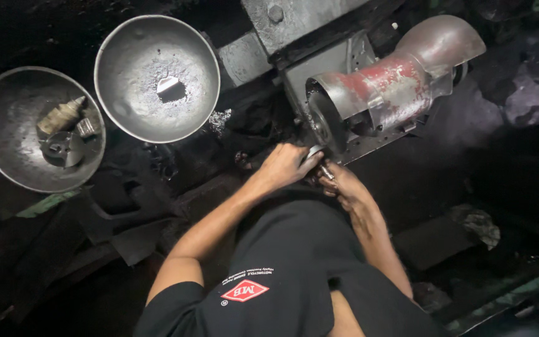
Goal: The person grinds a small metal part against a bench grinder wheel, then dips it into a metal bowl of water, and repeats the grinding process. The person handles the part with both hands and rotates it to grind different surfaces.
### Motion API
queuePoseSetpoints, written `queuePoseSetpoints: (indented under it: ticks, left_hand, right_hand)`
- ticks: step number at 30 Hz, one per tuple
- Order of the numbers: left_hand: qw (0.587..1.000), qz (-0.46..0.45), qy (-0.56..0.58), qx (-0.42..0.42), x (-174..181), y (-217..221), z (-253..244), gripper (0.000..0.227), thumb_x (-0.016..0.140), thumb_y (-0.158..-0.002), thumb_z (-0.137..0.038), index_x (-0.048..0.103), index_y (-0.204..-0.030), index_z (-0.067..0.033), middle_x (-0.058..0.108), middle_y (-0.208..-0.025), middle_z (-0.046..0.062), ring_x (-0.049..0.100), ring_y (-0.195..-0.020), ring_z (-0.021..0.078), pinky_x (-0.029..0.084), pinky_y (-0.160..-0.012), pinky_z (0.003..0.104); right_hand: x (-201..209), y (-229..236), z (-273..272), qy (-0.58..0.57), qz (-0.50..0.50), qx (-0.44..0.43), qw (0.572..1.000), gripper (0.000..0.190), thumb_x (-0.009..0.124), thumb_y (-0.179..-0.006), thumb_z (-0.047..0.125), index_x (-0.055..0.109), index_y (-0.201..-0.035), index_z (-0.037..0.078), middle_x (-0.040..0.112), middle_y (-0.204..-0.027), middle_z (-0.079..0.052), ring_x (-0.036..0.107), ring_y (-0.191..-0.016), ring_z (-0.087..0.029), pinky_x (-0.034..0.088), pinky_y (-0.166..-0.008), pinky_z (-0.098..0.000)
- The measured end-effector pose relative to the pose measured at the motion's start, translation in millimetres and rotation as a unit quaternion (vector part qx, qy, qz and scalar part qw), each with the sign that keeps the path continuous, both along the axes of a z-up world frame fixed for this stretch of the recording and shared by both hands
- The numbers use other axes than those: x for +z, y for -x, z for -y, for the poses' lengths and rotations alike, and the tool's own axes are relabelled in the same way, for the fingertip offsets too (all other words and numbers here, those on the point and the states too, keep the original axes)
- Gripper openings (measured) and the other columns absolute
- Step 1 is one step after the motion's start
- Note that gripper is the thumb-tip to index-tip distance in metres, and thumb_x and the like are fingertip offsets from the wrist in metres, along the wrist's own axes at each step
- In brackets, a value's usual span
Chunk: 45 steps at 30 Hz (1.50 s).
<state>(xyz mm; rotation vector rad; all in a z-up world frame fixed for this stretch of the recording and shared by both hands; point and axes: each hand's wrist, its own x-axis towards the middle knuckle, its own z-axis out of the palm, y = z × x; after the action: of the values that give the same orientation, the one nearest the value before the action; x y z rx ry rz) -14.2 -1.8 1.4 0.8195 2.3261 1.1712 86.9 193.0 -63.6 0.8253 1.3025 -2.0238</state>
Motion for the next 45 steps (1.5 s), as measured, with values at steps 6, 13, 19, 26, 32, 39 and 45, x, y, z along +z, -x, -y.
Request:
queuePoseSetpoints:
  ticks: [6, 13, 19, 26, 32, 39, 45]
  left_hand:
    - [0.999, -0.022, 0.03, -0.007, 2, 7, -12, 0.046, 0.065, -0.096, -0.041, 0.072, -0.074, -0.0012, 0.065, -0.065, 0.023, 0.066, -0.062, 0.0424, 0.054, -0.06, 0.049]
    - [0.999, -0.043, -0.016, -0.021, 15, -13, -8, 0.045, 0.067, -0.097, -0.043, 0.072, -0.078, -0.0024, 0.067, -0.07, 0.021, 0.066, -0.065, 0.0407, 0.053, -0.058, 0.048]
    - [0.996, 0.002, -0.067, 0.054, 27, -32, 9, 0.035, 0.078, -0.09, -0.037, 0.075, -0.091, -0.0023, 0.071, -0.076, 0.018, 0.071, -0.063, 0.0325, 0.054, -0.056, 0.041]
    - [0.965, 0.052, -0.251, 0.062, -11, -42, 41, 0.039, 0.083, -0.088, -0.018, 0.072, -0.117, 0.005, 0.075, -0.114, 0.017, 0.075, -0.094, 0.0228, 0.06, -0.082, 0.033]
    - [0.974, 0.002, -0.204, 0.101, -25, -43, 28, 0.027, 0.079, -0.092, -0.016, 0.073, -0.109, 0.0044, 0.076, -0.107, 0.018, 0.077, -0.092, 0.0264, 0.062, -0.082, 0.034]
    - [0.995, -0.012, -0.066, 0.075, 5, -14, 8, 0.027, 0.075, -0.092, -0.028, 0.076, -0.096, -0.0006, 0.073, -0.086, 0.018, 0.073, -0.077, 0.0331, 0.056, -0.067, 0.04]
    - [1.0, 0.007, -0.012, 0.022, 20, 11, -7, 0.03, 0.073, -0.087, -0.032, 0.076, -0.089, -0.0024, 0.07, -0.079, 0.02, 0.07, -0.072, 0.0361, 0.054, -0.063, 0.043]
  right_hand:
    - [-11, -4, -8, 0.041, 0.004, 0.003, 0.999, 0.045, 0.035, -0.112, 0.036, 0.051, -0.077, 0.012, 0.037, -0.051, 0.008, 0.03, -0.041, -0.004, 0.028, -0.041, -0.024]
    - [19, -27, -4, -0.352, -0.083, 0.123, 0.924, 0.042, 0.043, -0.106, 0.037, 0.064, -0.088, 0.006, 0.058, -0.066, -0.01, 0.057, -0.067, -0.033, 0.045, -0.063, -0.0448]
    - [22, -30, 5, -0.36, -0.145, 0.121, 0.914, 0.043, 0.044, -0.108, 0.035, 0.066, -0.087, 0.005, 0.061, -0.067, -0.006, 0.057, -0.064, -0.028, 0.043, -0.059, -0.0402]
    - [13, -16, 9, 0.023, -0.009, -0.039, 0.999, 0.033, 0.045, -0.107, 0.026, 0.061, -0.089, 0.004, 0.046, -0.059, 0.002, 0.035, -0.045, -0.007, 0.029, -0.044, -0.0263]
    - [10, -7, 7, 0.0, 0.005, -0.021, 1.0, 0.039, 0.038, -0.109, 0.032, 0.06, -0.091, 0.006, 0.04, -0.056, 0.006, 0.031, -0.044, -0.007, 0.026, -0.043, -0.0259]
    - [-12, -6, -1, 0.03, 0.016, -0.026, 0.999, 0.037, 0.036, -0.109, 0.032, 0.051, -0.08, 0.016, 0.038, -0.056, 0.009, 0.029, -0.044, -0.006, 0.024, -0.041, -0.0251]
    - [-28, -4, -4, 0.039, 0.006, -0.01, 0.999, 0.038, 0.038, -0.108, 0.033, 0.051, -0.076, 0.017, 0.036, -0.054, 0.008, 0.028, -0.043, -0.007, 0.023, -0.039, -0.0254]
